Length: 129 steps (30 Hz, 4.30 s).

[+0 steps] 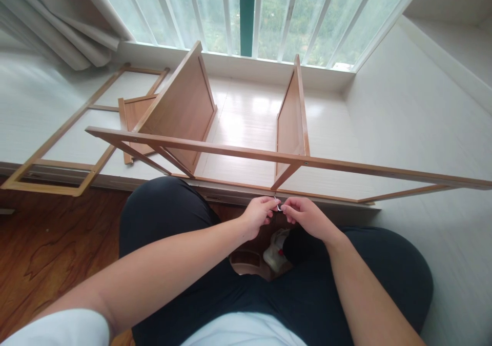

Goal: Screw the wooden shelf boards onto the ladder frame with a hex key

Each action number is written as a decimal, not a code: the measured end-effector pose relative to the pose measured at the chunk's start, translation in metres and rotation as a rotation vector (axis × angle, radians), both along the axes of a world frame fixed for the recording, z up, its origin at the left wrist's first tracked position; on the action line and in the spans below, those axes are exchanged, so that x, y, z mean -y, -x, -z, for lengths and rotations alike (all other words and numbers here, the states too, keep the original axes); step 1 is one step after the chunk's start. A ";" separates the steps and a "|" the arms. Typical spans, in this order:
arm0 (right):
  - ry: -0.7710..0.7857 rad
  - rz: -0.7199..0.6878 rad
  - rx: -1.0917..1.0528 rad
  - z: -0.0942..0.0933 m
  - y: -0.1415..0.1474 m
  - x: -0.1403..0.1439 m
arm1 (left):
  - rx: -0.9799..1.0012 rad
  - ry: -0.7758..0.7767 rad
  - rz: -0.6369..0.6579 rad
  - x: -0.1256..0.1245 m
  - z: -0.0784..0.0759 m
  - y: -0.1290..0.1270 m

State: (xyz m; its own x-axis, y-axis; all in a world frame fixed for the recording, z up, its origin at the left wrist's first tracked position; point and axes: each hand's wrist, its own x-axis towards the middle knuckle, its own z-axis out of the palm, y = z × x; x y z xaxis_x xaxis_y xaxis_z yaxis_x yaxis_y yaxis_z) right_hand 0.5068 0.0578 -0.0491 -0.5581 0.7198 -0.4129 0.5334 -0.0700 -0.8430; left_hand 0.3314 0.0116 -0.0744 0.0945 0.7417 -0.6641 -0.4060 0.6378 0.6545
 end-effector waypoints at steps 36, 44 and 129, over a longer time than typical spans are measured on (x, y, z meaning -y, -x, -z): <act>-0.359 -0.130 0.204 -0.009 0.014 0.012 | -0.119 -0.086 0.105 -0.003 0.000 0.000; -0.345 -0.126 0.196 -0.007 0.014 0.011 | -0.124 -0.095 0.126 -0.004 -0.001 0.001; -0.351 -0.151 0.193 -0.011 0.012 0.012 | -0.148 -0.122 0.134 -0.004 -0.005 0.000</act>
